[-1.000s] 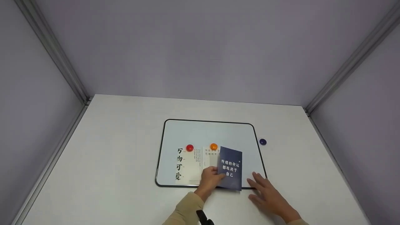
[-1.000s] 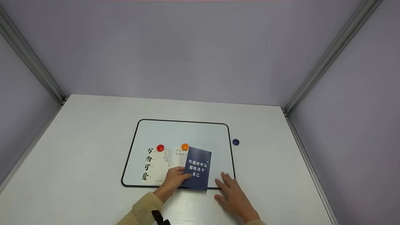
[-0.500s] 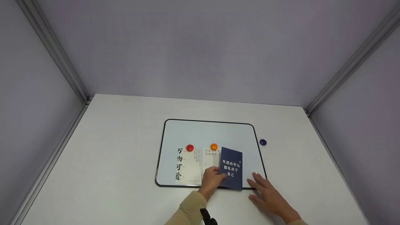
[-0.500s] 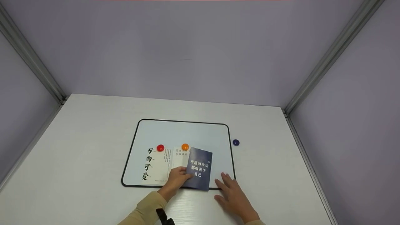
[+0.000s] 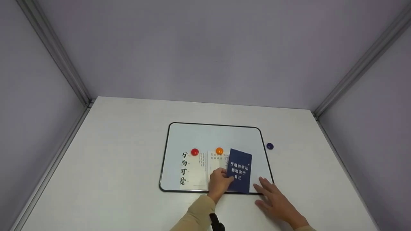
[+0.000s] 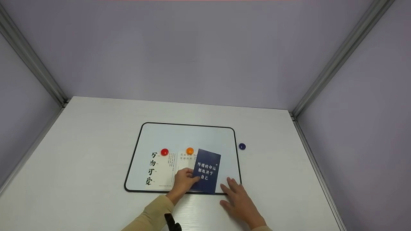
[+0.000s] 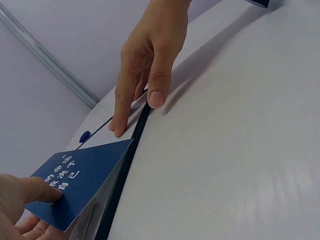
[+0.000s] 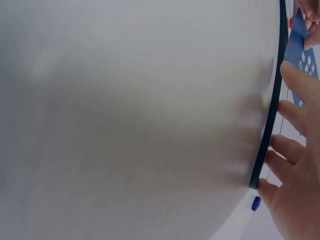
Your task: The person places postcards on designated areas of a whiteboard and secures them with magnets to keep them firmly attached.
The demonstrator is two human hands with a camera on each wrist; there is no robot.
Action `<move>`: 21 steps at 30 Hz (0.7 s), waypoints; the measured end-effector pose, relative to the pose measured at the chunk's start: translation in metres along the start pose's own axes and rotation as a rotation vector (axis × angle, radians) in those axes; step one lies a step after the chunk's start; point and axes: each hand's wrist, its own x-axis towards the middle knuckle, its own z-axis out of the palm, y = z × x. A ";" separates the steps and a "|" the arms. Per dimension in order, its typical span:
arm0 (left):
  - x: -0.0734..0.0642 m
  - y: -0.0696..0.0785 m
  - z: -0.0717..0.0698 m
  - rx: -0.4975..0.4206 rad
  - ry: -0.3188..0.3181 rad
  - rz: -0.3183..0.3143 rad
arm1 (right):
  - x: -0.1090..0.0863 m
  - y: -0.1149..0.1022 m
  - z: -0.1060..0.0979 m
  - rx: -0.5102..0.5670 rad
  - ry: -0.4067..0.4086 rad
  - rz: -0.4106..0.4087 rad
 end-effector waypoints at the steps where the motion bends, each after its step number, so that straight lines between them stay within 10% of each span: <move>1: 0.001 0.000 0.000 0.002 0.006 0.008 | 0.000 0.000 0.000 -0.001 -0.001 0.002; 21: 0.005 0.003 0.005 0.115 0.075 0.123 | 0.002 -0.001 0.000 -0.013 0.002 0.006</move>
